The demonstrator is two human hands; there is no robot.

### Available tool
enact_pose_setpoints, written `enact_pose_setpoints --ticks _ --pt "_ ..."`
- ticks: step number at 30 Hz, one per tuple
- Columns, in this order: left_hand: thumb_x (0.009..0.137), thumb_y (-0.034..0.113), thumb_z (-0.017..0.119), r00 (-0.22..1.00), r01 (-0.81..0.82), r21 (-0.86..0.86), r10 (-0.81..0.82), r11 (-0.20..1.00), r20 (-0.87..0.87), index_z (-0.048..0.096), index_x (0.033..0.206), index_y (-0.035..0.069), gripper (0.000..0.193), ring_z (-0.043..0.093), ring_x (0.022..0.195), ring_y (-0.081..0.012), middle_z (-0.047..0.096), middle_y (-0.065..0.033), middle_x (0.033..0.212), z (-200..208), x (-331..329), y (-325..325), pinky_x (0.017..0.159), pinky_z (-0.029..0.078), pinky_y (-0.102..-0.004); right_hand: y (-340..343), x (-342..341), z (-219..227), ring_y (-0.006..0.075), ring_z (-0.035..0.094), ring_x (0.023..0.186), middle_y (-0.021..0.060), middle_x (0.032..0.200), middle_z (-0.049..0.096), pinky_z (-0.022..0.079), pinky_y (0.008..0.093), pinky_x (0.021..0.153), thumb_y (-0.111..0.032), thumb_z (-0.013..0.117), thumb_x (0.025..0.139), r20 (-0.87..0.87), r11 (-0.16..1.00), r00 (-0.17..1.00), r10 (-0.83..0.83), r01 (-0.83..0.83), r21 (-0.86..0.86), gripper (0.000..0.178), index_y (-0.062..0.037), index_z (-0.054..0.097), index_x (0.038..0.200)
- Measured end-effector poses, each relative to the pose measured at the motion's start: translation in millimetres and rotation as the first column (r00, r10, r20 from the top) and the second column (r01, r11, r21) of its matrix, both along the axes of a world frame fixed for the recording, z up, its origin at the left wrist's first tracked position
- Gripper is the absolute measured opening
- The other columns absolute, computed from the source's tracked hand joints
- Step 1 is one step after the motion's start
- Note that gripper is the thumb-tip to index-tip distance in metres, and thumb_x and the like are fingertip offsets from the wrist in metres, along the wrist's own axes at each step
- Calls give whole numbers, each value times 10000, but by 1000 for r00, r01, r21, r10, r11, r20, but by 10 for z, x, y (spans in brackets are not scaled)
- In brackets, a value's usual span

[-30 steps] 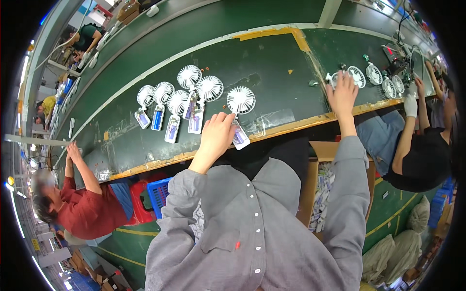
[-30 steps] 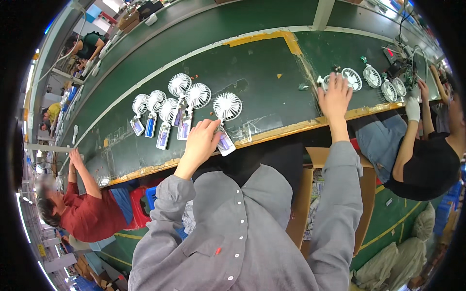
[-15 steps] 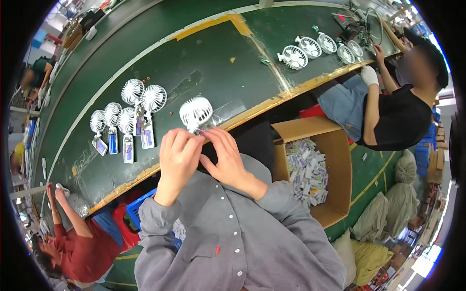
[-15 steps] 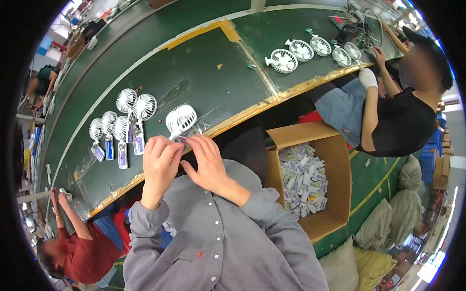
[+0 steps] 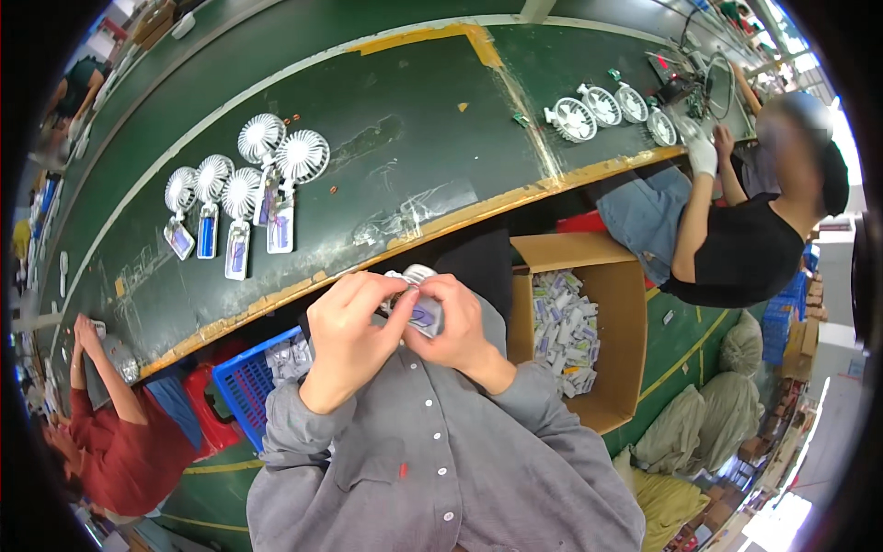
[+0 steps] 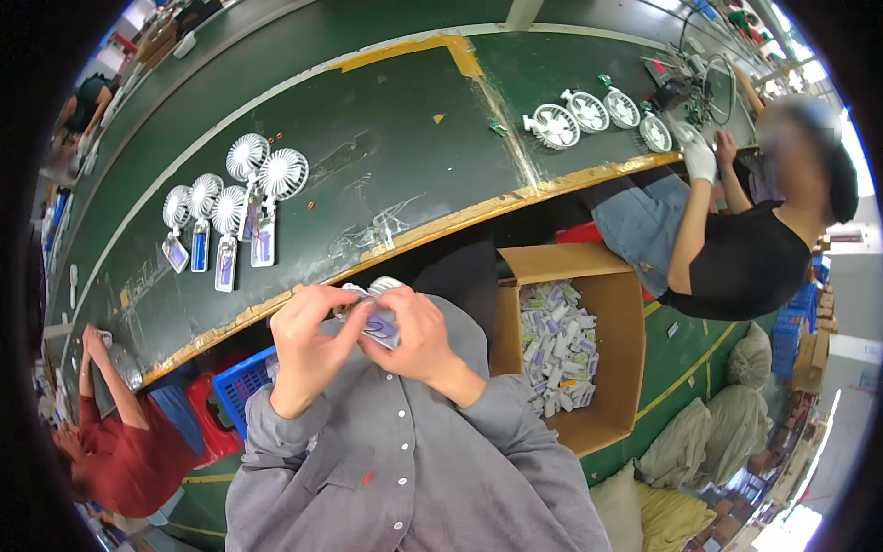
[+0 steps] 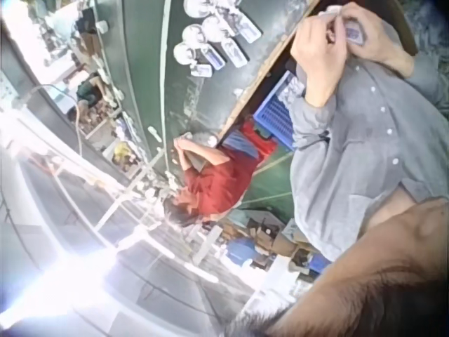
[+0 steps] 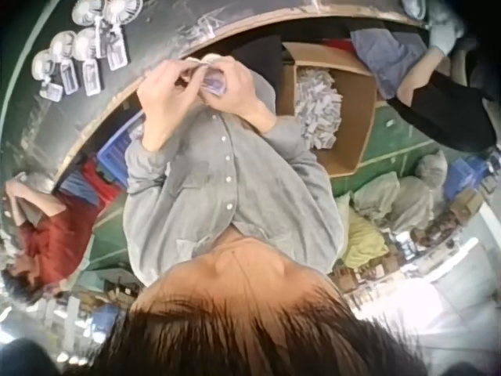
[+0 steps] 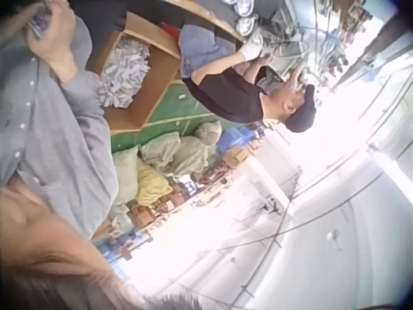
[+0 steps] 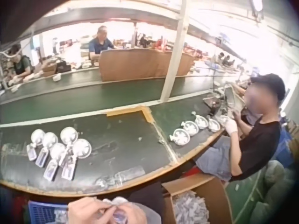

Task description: Assembling portable electric fans by connecting the motor, battery, and casing components on a production line.

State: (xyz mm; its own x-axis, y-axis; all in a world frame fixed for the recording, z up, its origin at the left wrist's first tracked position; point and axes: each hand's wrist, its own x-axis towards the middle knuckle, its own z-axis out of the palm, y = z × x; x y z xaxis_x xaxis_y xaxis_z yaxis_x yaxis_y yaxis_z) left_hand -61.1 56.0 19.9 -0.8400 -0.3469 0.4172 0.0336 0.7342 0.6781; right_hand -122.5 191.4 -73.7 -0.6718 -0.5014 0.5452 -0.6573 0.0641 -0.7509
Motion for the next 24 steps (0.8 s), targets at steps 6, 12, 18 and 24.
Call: enact_pose_setpoints --ticks 6,12,18,24 --pt "776 151 746 974 92 51 -100 994 201 598 825 82 171 644 723 -264 648 -56 780 -279 67 38 588 501 -379 372 22 328 343 680 715 140 913 678 538 416 615 -280 780 762 97 847 991 89 -127 517 529 -45 523 1160" --pt "749 156 738 926 96 324 -204 941 317 483 825 48 288 613 598 -349 595 -105 667 -431 74 96 516 442 -444 484 42 600 358 681 726 134 850 682 530 431 598 -294 757 809 209 713 971 115 -228 663 404 -66 558 1077" --pt "705 114 720 893 137 242 -225 961 390 470 816 37 284 623 609 -355 612 -111 662 -476 90 75 523 454 -429 550 56 539 351 657 674 115 862 651 516 447 581 -343 716 831 250 612 952 177 -306 730 355 -63 603 1018" --pt "693 111 748 793 184 659 -507 729 339 459 771 26 311 590 567 -244 576 -91 647 -536 87 -84 515 425 -366 591 65 559 357 666 781 109 903 686 526 436 677 -321 744 795 544 543 737 401 -669 507 397 -79 604 1076"
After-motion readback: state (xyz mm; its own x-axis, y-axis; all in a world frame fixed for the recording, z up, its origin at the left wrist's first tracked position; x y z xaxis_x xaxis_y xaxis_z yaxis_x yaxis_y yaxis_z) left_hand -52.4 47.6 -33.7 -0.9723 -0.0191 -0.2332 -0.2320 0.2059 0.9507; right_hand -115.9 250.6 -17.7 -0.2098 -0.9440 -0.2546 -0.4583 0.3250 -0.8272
